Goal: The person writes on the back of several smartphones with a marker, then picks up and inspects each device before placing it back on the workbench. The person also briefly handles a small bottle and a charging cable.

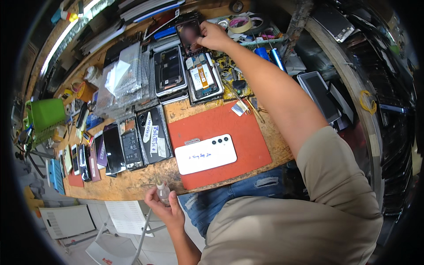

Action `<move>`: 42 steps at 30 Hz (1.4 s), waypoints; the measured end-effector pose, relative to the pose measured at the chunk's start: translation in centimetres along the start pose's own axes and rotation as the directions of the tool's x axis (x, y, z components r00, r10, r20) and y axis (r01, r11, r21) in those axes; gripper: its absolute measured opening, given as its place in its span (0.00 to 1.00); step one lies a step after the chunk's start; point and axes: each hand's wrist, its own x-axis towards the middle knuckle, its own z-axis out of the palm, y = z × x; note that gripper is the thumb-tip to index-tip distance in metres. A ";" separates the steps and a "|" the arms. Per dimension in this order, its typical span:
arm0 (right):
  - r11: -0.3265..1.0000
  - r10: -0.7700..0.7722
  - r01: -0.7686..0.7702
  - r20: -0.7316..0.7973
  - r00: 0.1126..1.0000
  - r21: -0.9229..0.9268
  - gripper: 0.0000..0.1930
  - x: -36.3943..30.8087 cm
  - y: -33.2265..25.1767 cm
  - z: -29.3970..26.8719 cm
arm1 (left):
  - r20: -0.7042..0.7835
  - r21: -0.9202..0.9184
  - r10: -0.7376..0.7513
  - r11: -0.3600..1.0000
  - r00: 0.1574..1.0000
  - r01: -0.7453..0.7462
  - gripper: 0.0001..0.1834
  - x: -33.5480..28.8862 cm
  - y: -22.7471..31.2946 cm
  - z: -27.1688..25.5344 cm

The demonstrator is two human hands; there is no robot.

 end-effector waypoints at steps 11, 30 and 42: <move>0.993 -0.033 0.028 -0.045 0.998 -0.112 0.20 2.5 3.3 2.6 | 0.180 0.185 0.098 0.974 0.979 -0.131 0.22 0.2 3.5 1.6; 0.993 0.093 -0.095 0.037 0.995 0.075 0.31 0.7 0.0 0.3 | 0.203 0.256 0.149 0.946 0.968 -0.200 0.22 2.4 3.6 2.8; 0.992 0.106 -0.104 -0.022 0.994 0.067 0.32 0.4 -0.3 0.3 | 0.226 0.269 0.154 0.939 0.962 -0.214 0.21 2.5 3.8 2.6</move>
